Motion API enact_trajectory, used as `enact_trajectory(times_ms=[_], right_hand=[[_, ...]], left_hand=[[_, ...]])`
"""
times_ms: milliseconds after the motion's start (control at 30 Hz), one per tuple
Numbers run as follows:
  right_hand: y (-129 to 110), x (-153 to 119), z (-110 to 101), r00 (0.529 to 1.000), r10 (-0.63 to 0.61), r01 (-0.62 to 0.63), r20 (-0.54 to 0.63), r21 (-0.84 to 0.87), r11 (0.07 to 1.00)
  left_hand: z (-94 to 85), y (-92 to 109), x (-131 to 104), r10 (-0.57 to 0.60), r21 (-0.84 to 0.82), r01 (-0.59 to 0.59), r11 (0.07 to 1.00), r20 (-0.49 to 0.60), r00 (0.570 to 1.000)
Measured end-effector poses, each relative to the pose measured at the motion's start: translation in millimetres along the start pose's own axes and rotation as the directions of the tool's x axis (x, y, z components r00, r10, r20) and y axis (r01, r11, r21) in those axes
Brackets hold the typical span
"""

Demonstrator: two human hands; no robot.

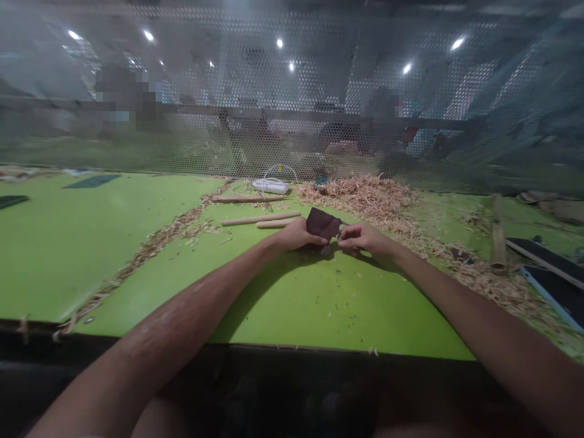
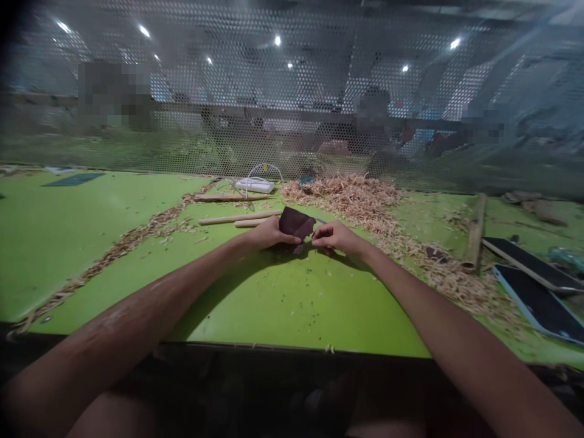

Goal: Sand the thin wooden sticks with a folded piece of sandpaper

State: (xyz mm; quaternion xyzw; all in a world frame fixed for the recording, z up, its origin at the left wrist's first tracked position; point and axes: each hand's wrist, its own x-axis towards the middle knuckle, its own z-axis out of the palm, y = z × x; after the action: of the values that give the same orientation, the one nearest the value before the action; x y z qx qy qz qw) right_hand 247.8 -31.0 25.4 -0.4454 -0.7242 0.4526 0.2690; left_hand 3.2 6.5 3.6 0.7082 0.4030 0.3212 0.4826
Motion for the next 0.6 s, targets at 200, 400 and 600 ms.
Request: enact_trajectory(times_ms=[200, 400, 600], right_hand=[[9, 6, -4, 1.000, -0.006, 0.007, -0.013, 0.036, 0.999], [8, 6, 1, 0.996, -0.012, 0.014, -0.093, 0.020, 1.000], [8, 6, 8, 0.990, -0.010, 0.021, -0.142, 0.078, 0.997]], left_hand=[[0.5, -1, 2, -0.001, 0.004, 0.001, 1.000, -0.029, 1.000], [3.1, -3, 4, 0.005, -0.064, -0.005, 0.998, -0.007, 1.000], [2.8, -7, 5, 0.038, -0.074, -0.038, 0.996, -0.013, 0.999]])
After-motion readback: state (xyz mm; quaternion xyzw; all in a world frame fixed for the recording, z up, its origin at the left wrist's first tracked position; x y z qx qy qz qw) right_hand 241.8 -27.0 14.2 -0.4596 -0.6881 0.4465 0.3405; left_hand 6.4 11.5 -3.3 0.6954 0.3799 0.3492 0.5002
